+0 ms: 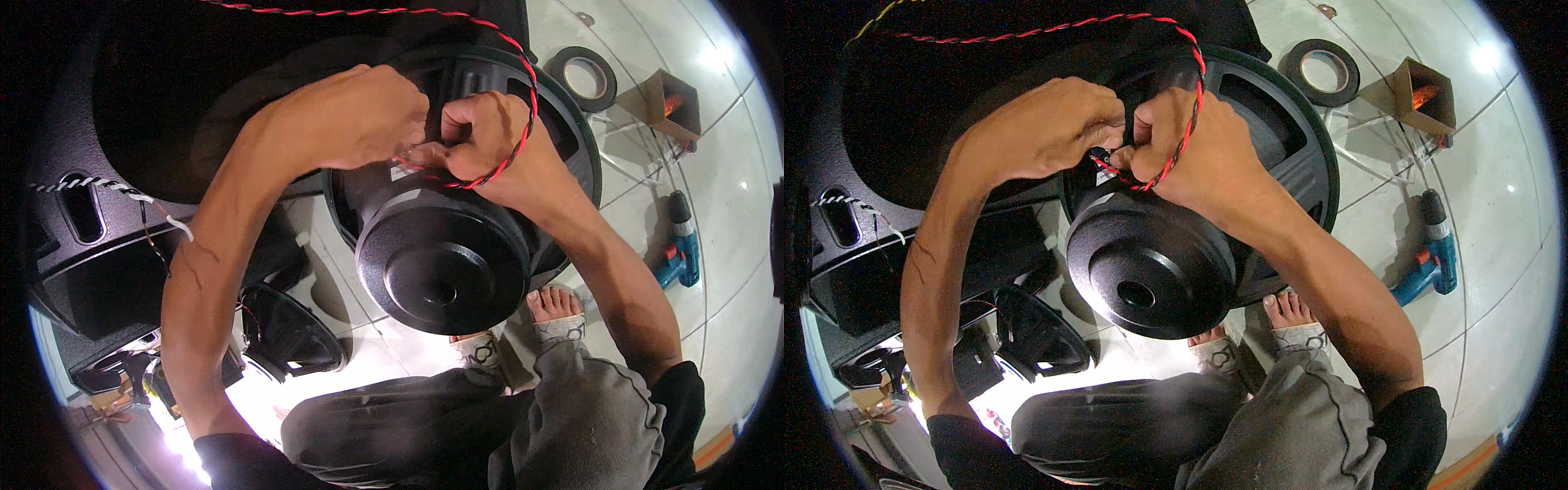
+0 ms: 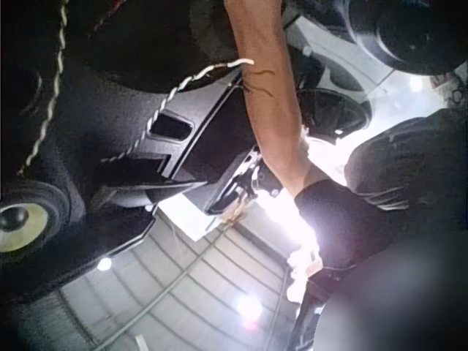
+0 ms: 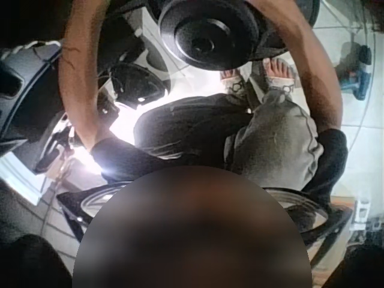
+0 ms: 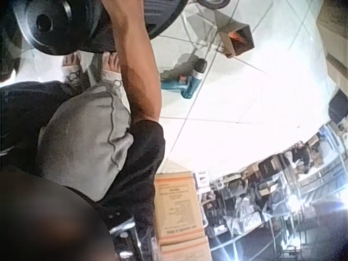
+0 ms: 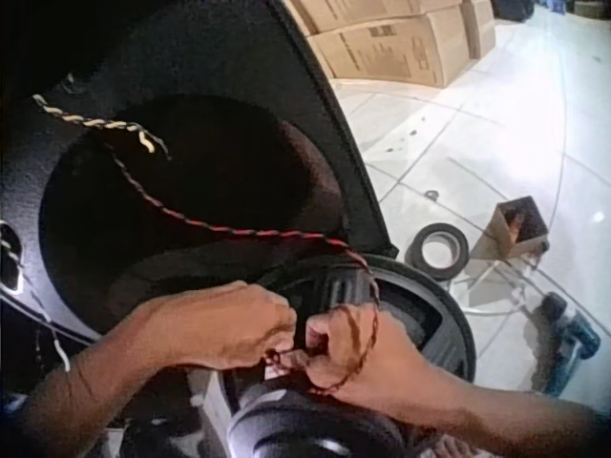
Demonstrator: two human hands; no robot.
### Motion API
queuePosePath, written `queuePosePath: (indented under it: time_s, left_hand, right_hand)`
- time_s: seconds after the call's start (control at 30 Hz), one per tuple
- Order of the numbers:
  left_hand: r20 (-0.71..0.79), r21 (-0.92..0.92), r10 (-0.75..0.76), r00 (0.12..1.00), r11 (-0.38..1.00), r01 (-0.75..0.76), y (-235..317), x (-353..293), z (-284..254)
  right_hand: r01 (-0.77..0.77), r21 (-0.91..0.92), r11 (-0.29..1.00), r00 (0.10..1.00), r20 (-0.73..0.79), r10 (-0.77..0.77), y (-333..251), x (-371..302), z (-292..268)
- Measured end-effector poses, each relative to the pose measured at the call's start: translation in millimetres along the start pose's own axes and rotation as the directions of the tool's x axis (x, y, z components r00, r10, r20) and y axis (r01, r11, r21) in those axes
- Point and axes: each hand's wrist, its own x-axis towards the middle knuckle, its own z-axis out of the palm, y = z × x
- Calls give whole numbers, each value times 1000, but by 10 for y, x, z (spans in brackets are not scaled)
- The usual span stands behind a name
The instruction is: The person connects wires to a speaker terminal, secures the connections with electrical tape, and installs the speaker into a cabinet. They repeat the process for a second speaker, twisting wires and taping them before placing the speaker into the enclosure.
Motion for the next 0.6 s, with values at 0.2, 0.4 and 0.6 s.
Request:
queuePosePath:
  time_s: [0.2,0.4,0.6]
  left_hand:
    - [397,-294,-226,889,887,356,-140,214,-73]
    - [213,-481,-376,902,763,432,-129,40,-61]
    - [-362,-19,79,929,996,-92,98,-327,38]
  right_hand:
    - [-47,-19,999,999,3,47,4,15,32]
    - [-43,13,999,999,9,43,34,-2,29]
    - [22,20,1000,995,-98,-20,40,-63,96]
